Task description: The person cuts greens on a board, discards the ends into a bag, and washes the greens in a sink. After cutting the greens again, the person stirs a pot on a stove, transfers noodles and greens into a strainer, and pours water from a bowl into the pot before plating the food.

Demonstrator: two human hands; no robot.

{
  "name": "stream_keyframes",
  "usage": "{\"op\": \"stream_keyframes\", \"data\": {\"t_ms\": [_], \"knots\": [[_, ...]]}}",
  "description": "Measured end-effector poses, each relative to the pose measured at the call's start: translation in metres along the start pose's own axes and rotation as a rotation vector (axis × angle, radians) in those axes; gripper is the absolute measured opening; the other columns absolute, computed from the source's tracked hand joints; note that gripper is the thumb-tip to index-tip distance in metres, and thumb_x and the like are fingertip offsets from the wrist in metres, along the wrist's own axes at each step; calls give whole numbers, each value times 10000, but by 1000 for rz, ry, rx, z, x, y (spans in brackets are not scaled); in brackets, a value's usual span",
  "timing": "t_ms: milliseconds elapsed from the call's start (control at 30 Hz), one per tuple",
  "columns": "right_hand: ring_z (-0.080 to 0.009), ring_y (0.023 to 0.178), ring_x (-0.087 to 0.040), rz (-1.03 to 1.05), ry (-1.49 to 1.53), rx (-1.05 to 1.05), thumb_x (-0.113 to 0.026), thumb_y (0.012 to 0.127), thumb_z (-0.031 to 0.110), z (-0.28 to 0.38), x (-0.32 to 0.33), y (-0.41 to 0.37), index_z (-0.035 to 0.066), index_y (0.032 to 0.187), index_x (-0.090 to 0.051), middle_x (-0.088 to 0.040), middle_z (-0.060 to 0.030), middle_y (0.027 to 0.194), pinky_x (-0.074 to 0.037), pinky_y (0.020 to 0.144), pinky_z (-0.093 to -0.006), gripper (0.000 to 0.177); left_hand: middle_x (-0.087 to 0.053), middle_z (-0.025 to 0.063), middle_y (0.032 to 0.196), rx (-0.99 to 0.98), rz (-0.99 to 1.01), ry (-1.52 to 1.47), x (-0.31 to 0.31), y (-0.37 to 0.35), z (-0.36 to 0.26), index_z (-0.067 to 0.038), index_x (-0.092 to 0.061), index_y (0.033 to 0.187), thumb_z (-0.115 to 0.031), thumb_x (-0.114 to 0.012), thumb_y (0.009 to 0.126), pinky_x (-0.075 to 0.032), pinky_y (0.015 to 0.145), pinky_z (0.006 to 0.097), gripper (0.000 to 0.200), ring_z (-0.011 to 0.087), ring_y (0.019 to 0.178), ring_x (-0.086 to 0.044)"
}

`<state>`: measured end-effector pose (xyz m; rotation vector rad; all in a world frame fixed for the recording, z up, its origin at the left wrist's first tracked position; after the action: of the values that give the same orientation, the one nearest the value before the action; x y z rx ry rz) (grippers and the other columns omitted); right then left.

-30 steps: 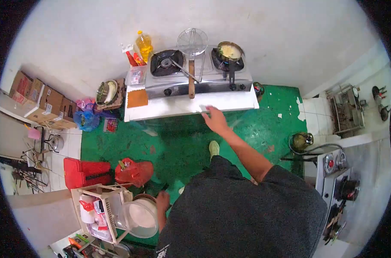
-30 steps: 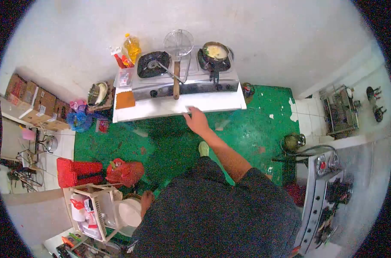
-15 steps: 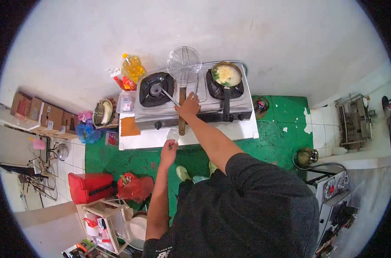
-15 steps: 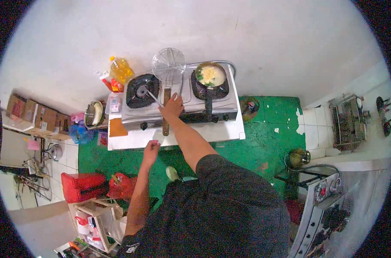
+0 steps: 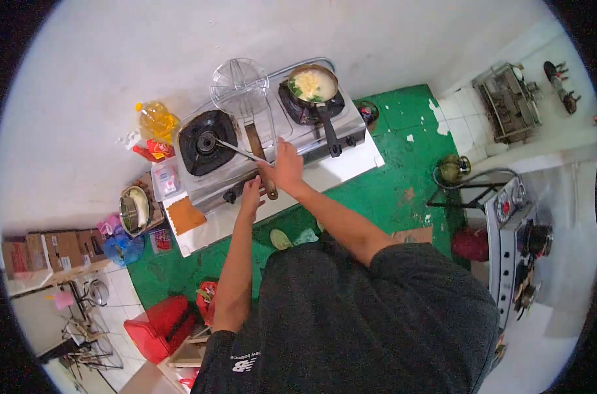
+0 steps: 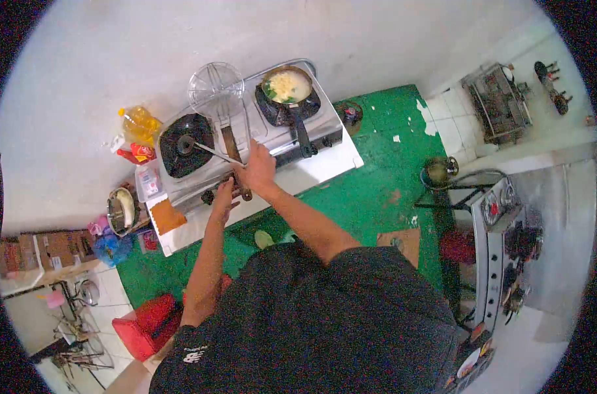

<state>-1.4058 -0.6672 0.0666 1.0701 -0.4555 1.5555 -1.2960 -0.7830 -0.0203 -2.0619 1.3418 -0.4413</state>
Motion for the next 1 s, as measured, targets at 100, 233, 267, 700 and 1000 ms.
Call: {"op": "stream_keyframes", "data": {"t_ms": [100, 233, 267, 700, 1000], "knots": [[-372, 897, -652, 153, 147, -271, -662, 848, 375, -86, -4, -32, 20, 1143, -609, -676, -198, 934, -515, 782, -478, 465, -589, 62, 1185, 12, 51, 35, 4, 11, 3, -130, -455, 1267, -611, -545, 905, -425, 925, 485, 609, 230, 1108, -550], [-365, 758, -673, -36, -166, -297, -636, 870, 316, -181, 36, -38, 41, 964, -621, -681, -169, 801, -534, 686, -487, 292, -586, 71, 1195, 46, 68, 2, 1, 14, 1, -114, -425, 1319, -629, -528, 902, -411, 953, 496, 670, 242, 1111, -549], [-372, 766, -670, -37, -207, -245, -634, 869, 318, -187, 44, -30, 27, 978, -608, -677, -180, 828, -535, 691, -488, 312, -585, 72, 1198, 60, 94, 2, 0, 14, 0, -113, -423, 1320, -623, -524, 906, -410, 953, 496, 665, 244, 1111, -548], [-414, 750, -655, 486, -352, -102, -478, 966, 319, -251, -2, 6, 34, 885, -631, -659, -219, 735, -530, 687, -512, 333, -616, 74, 983, -45, -5, 82, -3, 27, 5, -65, -536, 1134, -563, -550, 917, -473, 823, 386, 543, 218, 922, -585], [-354, 508, -629, 228, -838, 723, -498, 966, 287, -240, 2, -1, 67, 884, -556, -647, -161, 703, -508, 429, -470, 242, -665, 229, 1042, -333, -168, -135, -11, 52, 43, 50, -531, 1146, -474, -602, 913, -496, 864, 406, 578, 352, 991, -648]]}}
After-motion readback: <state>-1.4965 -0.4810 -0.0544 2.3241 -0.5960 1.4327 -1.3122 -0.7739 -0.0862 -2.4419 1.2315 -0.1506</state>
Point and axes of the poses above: each hand's wrist, its own y-axis towards the middle knuckle, its own x-axis out of the back of the hand, z = x × y, the point moved 4 cm from there along y, towards the middle knuckle
